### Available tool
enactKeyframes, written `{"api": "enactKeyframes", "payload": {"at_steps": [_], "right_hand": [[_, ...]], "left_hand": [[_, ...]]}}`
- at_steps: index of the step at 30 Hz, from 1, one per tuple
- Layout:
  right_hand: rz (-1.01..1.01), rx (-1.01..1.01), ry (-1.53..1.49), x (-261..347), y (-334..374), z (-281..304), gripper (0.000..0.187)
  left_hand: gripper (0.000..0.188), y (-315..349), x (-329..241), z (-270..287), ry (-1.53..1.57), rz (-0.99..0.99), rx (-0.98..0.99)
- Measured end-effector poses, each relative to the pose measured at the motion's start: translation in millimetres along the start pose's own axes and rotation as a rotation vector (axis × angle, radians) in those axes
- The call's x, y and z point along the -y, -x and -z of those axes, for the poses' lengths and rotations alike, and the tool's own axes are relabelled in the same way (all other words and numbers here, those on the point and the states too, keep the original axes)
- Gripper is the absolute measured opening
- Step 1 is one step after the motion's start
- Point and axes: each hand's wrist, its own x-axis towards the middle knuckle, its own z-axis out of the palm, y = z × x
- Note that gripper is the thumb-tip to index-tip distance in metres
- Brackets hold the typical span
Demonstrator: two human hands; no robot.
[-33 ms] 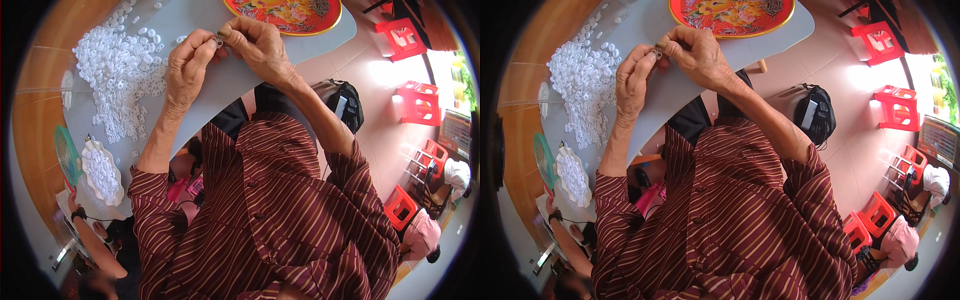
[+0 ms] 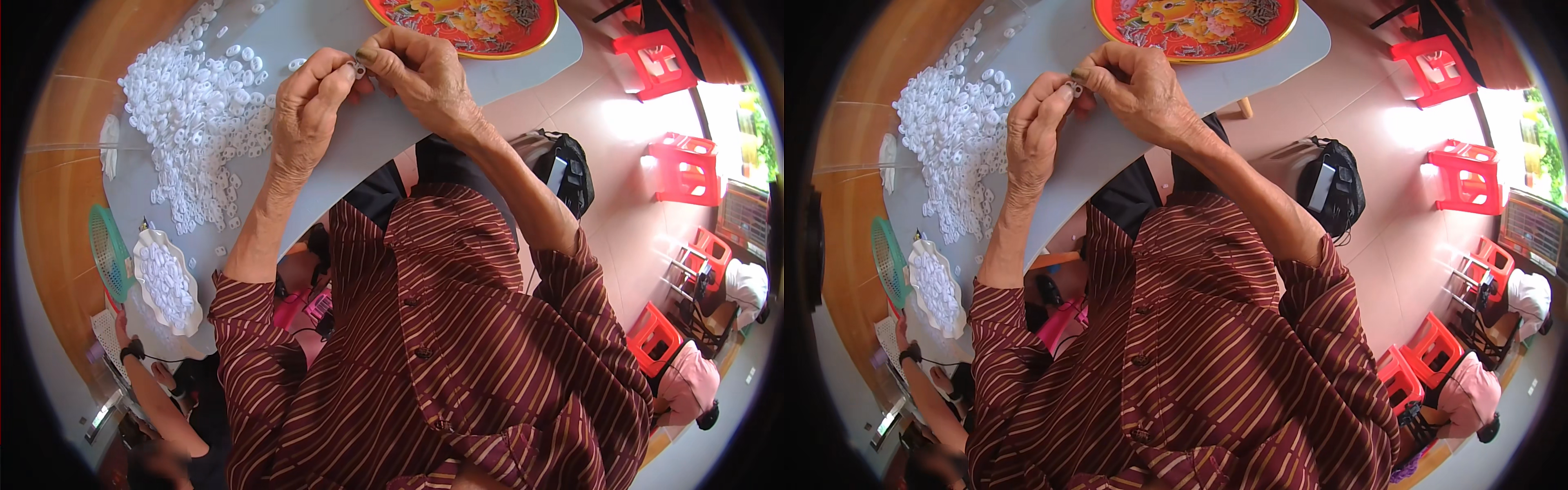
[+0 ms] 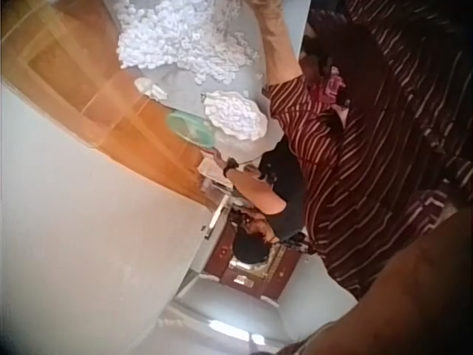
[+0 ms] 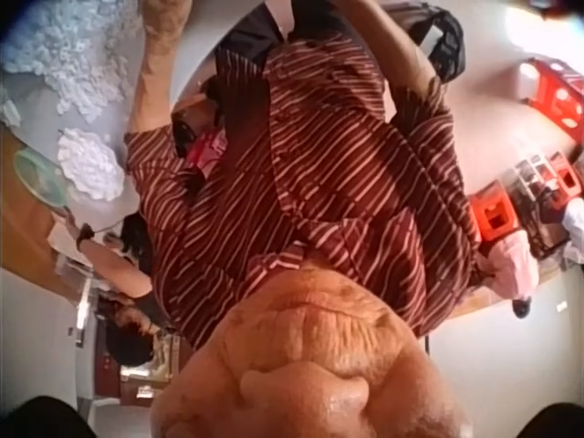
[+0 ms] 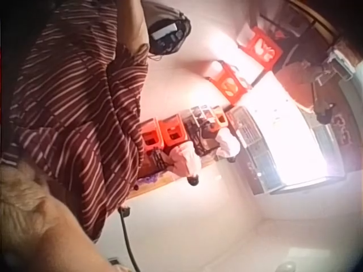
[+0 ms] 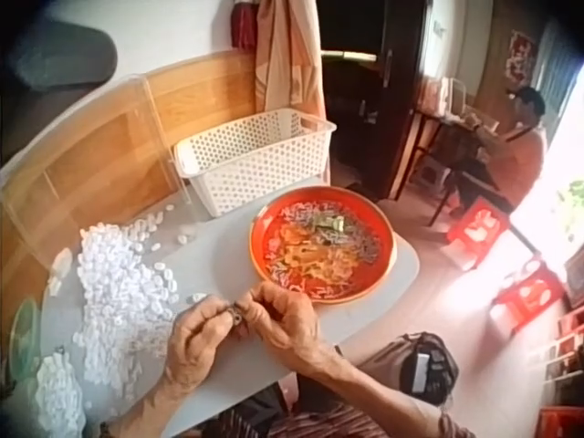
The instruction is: Assembling small white plastic components by hand at a table.
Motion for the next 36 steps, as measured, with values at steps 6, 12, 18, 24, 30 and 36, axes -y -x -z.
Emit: {"api": "enactKeyframes", "payload": {"at_steps": [6,12,18,24,30,36], "right_hand": [[0.008,0.003,0.019,-7.4,-2.0,-0.5,0.023],[0.025,-0.033,0.066,-3.6,-1.8,-1.7,0.023],[0.052,-0.083,0.132,-1.3,-1.0,-3.0,0.022],[-0.007,-0.037,0.062,-3.7,-0.4,-2.3,0.023],[0.072,-0.058,0.018,-5.7,-0.3,-2.8,0.018],[0.007,-0.032,0.075,-3.7,-0.2,-0.4,0.016]], "left_hand": [[0.019,-0.2,8.3,-1.3,-0.01,-0.089,-0.02],[0.014,1.5,4.5,-2.9,-0.216,-0.231,-0.058],[0.014,0.9,5.6,-1.4,-0.288,-0.276,-0.039],[0.017,-1.4,5.6,2.7,-0.131,-0.15,-0.031],[0.016,-1.4,6.4,4.8,-0.134,-0.151,-0.012],[0.014,3.8,9.0,-3.4,-0.172,-0.194,-0.051]]}}
